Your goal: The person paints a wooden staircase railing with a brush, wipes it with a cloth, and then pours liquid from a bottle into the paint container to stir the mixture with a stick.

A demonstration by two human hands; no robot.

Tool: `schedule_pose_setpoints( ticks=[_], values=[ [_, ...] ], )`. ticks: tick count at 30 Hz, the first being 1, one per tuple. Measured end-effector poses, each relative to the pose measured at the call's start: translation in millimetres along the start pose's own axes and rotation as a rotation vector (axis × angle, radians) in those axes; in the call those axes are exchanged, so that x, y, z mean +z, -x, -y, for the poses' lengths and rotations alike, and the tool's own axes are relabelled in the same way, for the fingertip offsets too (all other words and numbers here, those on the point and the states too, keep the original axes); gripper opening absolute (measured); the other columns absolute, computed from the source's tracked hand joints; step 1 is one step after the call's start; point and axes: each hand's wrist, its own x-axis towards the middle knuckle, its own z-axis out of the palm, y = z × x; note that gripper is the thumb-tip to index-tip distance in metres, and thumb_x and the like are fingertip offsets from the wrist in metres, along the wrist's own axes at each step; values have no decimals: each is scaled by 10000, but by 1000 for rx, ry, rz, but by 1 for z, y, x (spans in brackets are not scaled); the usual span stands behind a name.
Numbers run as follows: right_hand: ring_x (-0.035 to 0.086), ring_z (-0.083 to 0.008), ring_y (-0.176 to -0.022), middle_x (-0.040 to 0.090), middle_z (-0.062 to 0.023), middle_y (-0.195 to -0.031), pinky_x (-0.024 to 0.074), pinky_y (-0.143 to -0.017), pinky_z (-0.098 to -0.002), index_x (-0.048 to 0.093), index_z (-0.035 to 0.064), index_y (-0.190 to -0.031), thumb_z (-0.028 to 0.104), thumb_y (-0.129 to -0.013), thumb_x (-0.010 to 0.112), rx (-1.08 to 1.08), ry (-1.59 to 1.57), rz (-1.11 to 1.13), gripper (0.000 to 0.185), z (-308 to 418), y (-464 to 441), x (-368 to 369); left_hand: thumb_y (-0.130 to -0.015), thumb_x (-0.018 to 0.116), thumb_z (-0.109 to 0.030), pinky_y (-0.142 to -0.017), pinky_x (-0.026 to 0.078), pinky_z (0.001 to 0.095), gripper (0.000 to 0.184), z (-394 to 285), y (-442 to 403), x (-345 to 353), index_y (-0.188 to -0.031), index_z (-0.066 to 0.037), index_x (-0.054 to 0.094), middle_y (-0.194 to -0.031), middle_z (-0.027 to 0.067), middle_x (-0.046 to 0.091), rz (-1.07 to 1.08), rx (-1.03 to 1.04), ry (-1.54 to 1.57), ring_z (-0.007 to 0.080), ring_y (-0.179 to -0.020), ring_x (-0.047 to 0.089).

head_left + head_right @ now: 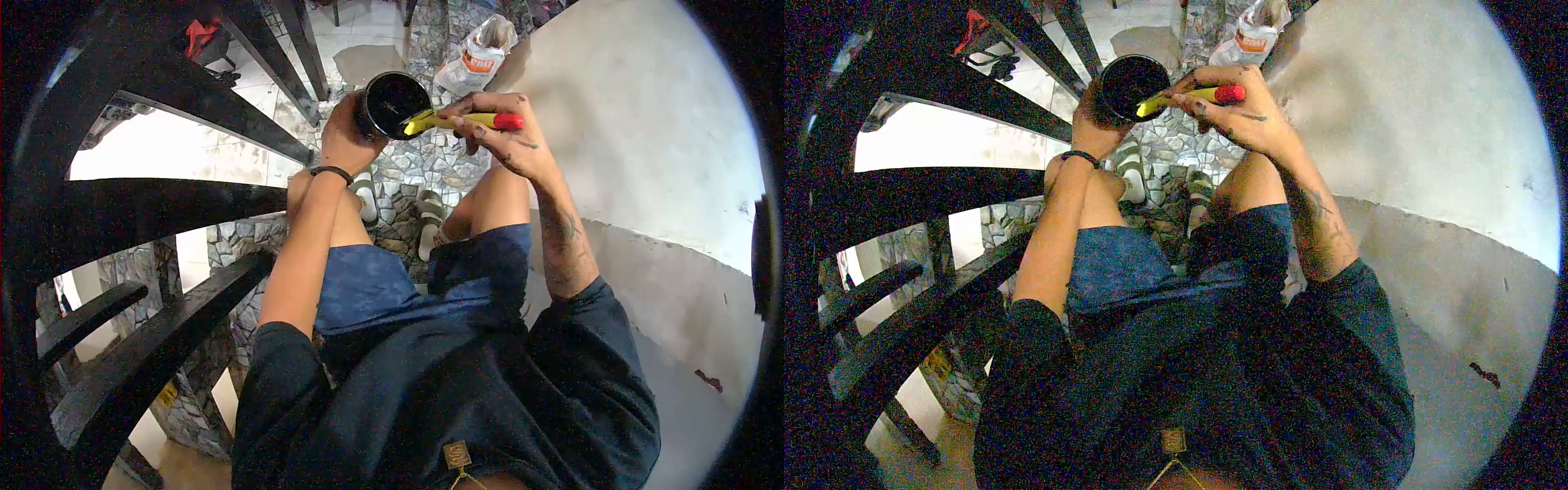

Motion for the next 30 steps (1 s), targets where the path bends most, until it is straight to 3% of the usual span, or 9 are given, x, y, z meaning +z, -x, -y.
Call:
schedule_pose_setpoints(
  ticks=[5,6,10,13,14,18,21,27,30],
  values=[
    [582,-89,-648,651,-64,-782,465,-532,-222,676,-25,-948,234,-840,650,-140,181,94,282,12,-4,-25,-594,783,-202,-820,500,398,595,5,7,3,-1121,-80,536,-1015,161,630,15,31,-13,339,-960,607],
    [593,-92,-640,661,-81,-802,458,-501,-217,673,-26,-934,201,-823,646,68,187,140,255,30,-2,-29,-594,782,-201,-818,500,398,593,4,6,3,-1121,-80,536,-1016,162,629,28,5,0,339,-962,607],
    [580,-96,-591,641,-81,-748,439,-466,-208,670,-36,-893,164,-794,622,-124,246,186,228,43,-7,-43,-597,782,-196,-828,498,401,594,4,5,2,-1125,-80,535,-1028,163,626,38,26,6,342,-972,605],
    [566,-95,-581,628,-77,-738,433,-461,-207,665,-44,-901,160,-797,620,-136,167,132,233,51,-9,-47,-595,789,-199,-837,499,398,607,17,1,8,-1131,-80,530,-1036,162,626,19,60,3,340,-981,604],
    [557,-91,-585,632,-84,-785,433,-472,-204,661,-45,-918,173,-806,626,-8,144,91,247,59,-8,-46,-593,794,-203,-841,498,397,613,27,2,14,-1132,-79,528,-1040,161,625,3,81,-21,340,-981,604],
    [569,-93,-603,630,-91,-853,444,-506,-205,646,-53,-967,222,-830,645,-174,96,3,307,36,-20,-26,-579,816,-221,-857,491,397,643,39,-1,21,-1132,-78,522,-1054,161,618,16,91,-20,339,-996,596],
    [576,-93,-603,647,-91,-832,452,-511,-215,645,-47,-983,236,-842,647,-12,32,108,317,27,-19,-13,-565,829,-236,-868,483,399,659,39,-1,20,-1126,-74,524,-1051,163,614,34,102,-14,342,-1008,586],
    [547,-80,-580,626,-68,-729,428,-495,-211,678,-40,-912,182,-818,640,-140,249,135,243,29,-15,-26,-565,823,-223,-846,483,406,644,20,0,5,-1119,-73,531,-1051,167,602,55,61,0,362,-976,580],
    [547,-82,-609,635,-70,-755,427,-513,-201,682,-37,-929,159,-793,647,85,162,84,241,49,-6,-37,-573,811,-200,-840,485,409,626,21,0,7,-1119,-77,533,-1060,169,596,63,44,-6,364,-963,583]
  ],
)
